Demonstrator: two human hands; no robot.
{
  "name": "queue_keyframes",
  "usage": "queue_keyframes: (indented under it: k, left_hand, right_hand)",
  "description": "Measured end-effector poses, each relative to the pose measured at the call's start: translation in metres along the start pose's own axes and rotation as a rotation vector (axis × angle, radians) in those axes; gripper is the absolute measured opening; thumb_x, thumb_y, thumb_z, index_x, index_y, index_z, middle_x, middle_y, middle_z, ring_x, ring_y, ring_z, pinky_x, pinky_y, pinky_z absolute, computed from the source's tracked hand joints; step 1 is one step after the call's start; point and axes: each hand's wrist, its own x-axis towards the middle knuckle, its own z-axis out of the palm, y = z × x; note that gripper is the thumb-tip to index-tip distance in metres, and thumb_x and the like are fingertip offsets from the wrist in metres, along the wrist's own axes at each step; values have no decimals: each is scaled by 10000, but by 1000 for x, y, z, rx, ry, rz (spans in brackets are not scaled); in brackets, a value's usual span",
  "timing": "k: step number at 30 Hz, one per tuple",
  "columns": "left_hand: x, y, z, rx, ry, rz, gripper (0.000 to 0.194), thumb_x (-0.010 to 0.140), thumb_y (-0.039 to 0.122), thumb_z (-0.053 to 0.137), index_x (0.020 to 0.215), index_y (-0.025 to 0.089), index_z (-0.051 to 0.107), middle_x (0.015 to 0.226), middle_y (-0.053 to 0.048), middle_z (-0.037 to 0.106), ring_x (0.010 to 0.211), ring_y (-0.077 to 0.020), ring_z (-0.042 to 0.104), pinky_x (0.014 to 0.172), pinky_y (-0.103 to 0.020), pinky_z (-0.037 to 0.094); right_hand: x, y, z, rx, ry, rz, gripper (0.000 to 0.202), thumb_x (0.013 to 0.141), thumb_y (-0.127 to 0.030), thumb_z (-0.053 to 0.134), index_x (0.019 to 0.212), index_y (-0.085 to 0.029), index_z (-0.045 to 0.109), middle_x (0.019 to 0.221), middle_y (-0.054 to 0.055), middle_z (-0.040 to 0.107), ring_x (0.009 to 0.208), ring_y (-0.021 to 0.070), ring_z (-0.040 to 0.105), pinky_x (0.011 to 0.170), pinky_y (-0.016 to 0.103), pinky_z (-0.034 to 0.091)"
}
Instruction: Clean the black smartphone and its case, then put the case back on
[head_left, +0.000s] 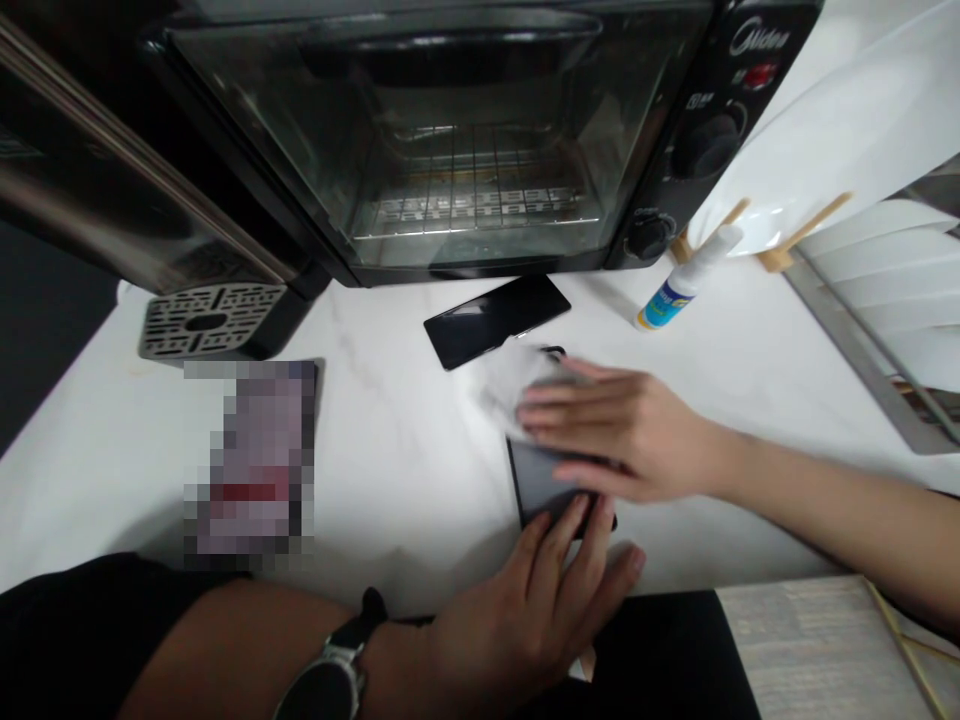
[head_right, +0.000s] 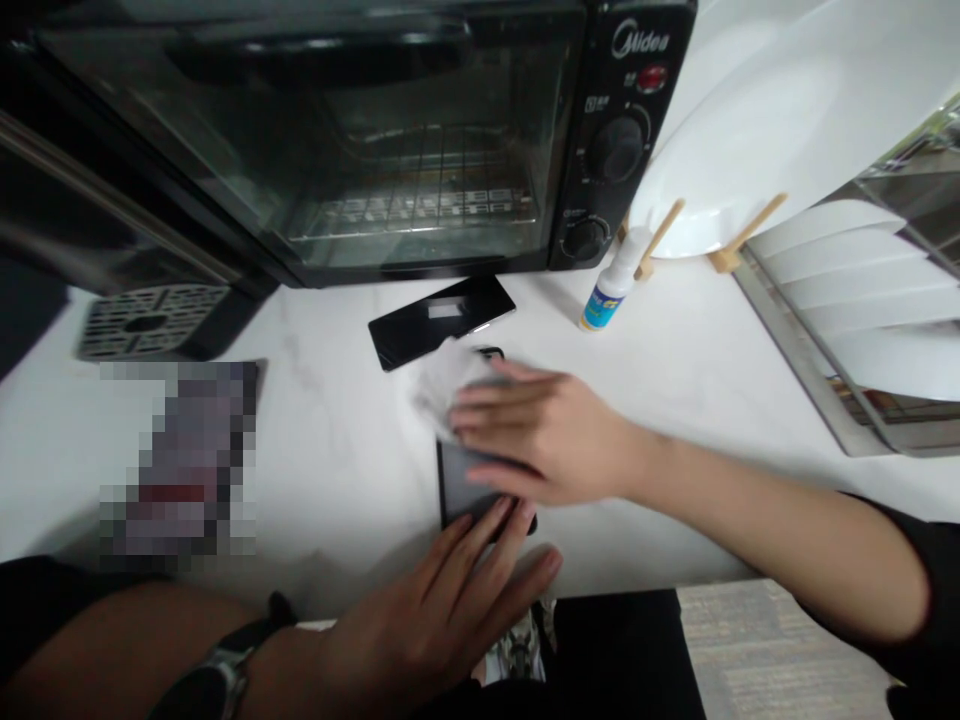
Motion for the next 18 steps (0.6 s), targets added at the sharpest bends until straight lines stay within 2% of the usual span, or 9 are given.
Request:
queue_keyframes:
  k: [2,3,6,8,9,12,13,14,18]
  left_hand:
    - [0,0,-1,-3,-14,14,451,1098,268,449,1530,200,554,1376,-69,722,1114,-196,752,973,-307,614]
    - [-1,0,-1,0,-17,14,451,1095,276,455,1529,209,557,1378,-61,721,1118,-197,750,971,-307,615]
    - [-1,-1,-1,10,20,1,465,1087,328,485,1533,212,550,1463,-74,667,1270,-256,690,988,-331,614]
    - [-1,-1,0,9,37,-4,468,1086,319,484,1534,199,548,1481,-84,652,1303,-265,670,991,-327,610]
    - [-1,-1,1,4,41,-2,460,1088,301,475,1529,198,554,1465,-74,665,1270,-246,688,982,-312,609]
    - [-2,1,3,-8,20,-1,449,1086,251,457,1520,216,567,1391,-30,704,1093,-176,738,939,-281,606]
    - [-3,1,4,-11,16,2,449,1087,256,459,1523,223,563,1399,-31,694,1082,-173,733,942,-289,601]
    - [-3,1,5,-15,16,2,450,1087,268,469,1526,227,558,1432,-40,667,1119,-186,718,960,-305,595]
    - [-2,0,8,-37,41,5,438,1082,282,495,1512,234,562,1481,-64,574,1380,-271,552,1039,-409,569]
  right_hand:
    - [0,-4,1,127,-53,-137,314,1045,-374,578,1196,-165,756,1346,73,746,1335,175,660,1252,363,425]
    - [0,-5,0,139,-54,-136,303,1049,-361,572,1203,-173,754,1339,61,750,1329,165,663,1248,350,428]
    - [0,0,-1,-38,31,90,343,1044,-344,587,1312,-168,707,1381,93,722,1340,224,658,1254,476,421]
    - [0,2,-2,-115,62,152,390,1025,-367,617,1330,-138,698,1388,136,709,1337,274,658,1236,541,432]
    - [1,0,-1,-83,55,101,374,1018,-368,626,1294,-134,719,1365,135,724,1325,270,668,1232,523,444]
    - [2,-7,1,122,-9,-155,264,1025,-325,604,1141,-168,782,1255,65,789,1267,178,707,1212,353,480]
    - [2,-7,2,146,-18,-178,254,1030,-310,593,1140,-180,782,1254,49,790,1259,158,709,1201,325,487]
    - [1,-6,2,125,-14,-147,262,1031,-304,590,1179,-185,772,1287,48,776,1275,161,700,1196,336,494]
    - [-1,6,-1,-128,69,166,355,1028,-318,606,1339,-175,700,1405,105,704,1332,264,664,1194,534,492]
